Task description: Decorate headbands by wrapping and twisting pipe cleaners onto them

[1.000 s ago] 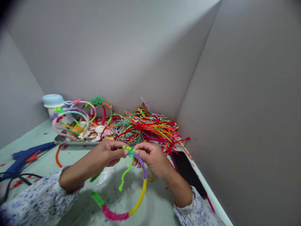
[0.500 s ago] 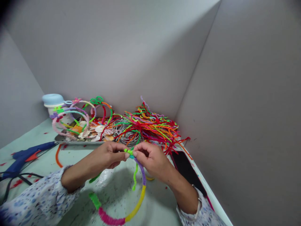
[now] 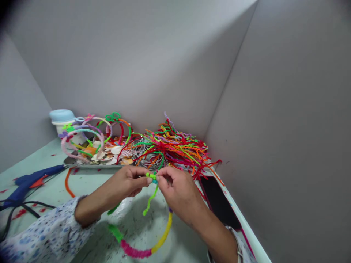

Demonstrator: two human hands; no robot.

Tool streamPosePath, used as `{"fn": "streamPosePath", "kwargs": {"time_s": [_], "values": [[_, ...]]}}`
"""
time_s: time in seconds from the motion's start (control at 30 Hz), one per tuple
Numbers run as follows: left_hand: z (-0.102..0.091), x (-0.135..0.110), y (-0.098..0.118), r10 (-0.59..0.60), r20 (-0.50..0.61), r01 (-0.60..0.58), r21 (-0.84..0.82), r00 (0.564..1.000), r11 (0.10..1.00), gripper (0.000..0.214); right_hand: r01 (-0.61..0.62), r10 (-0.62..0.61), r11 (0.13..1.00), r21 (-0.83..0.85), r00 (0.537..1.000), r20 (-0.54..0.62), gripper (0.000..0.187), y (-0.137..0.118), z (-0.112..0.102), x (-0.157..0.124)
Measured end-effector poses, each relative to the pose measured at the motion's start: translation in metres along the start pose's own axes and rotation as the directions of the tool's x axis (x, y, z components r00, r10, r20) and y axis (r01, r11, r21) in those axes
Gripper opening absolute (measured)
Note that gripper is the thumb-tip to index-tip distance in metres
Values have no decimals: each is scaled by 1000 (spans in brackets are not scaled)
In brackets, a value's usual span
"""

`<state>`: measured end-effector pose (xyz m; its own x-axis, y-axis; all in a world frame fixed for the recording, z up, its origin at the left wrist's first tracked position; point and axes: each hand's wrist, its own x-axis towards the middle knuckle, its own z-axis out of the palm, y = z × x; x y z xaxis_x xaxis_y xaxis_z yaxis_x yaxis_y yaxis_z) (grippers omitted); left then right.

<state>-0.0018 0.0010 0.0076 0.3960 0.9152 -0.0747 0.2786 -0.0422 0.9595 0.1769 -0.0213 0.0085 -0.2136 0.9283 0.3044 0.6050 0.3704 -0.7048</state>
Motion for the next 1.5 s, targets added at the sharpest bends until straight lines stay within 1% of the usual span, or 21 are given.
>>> {"fn": "streamPosePath", "kwargs": {"time_s": [0.1, 0.2, 0.27, 0.37, 0.5, 0.73, 0.93, 1.13, 1.23, 1.37, 1.5], "values": [[2, -1, -1, 10, -21, -11, -6, 1000, 1000, 19, -1, -2, 998, -59, 999, -45, 15, -4, 2, 0], [4, -2, 2, -11, -29, 10, -17, 1000, 1000, 19, 37, -56, 987, -157, 991, -118, 14, -7, 6, -2], [6, -3, 5, -26, -10, 26, -61, 1000, 998, 19, 62, -98, 974, -216, 982, -164, 15, -9, 9, -5], [9, -3, 7, -8, 21, 11, -178, 1000, 984, 22, 89, -147, 961, -261, 966, -213, 18, -10, 11, -8], [11, -2, 4, 27, 55, -11, -263, 998, 965, 24, 94, -161, 959, -266, 957, -241, 18, -10, 11, -9], [12, -4, 5, 52, 101, -17, -325, 994, 946, 24, 42, -107, 977, -210, 945, -310, 15, -14, 10, -9], [15, -6, 6, 54, 116, -8, -366, 992, 931, 16, 13, -71, 985, -174, 941, -330, 15, -15, 12, -8], [15, -7, 8, 59, 121, -15, -335, 991, 942, 15, 19, -71, 984, -178, 954, -291, 14, -17, 6, -8], [15, -7, 10, 68, 112, -30, -317, 991, 948, 15, 5, -50, 983, -181, 968, -245, 14, -16, 0, -7], [14, -9, 13, 52, 112, -18, -285, 992, 958, 16, 2, -40, 976, -216, 984, -174, 12, -14, -6, -6], [13, -9, 15, 43, 102, -14, -268, 994, 963, 17, 26, -53, 978, -207, 990, -128, 15, -15, -8, -8]]}}
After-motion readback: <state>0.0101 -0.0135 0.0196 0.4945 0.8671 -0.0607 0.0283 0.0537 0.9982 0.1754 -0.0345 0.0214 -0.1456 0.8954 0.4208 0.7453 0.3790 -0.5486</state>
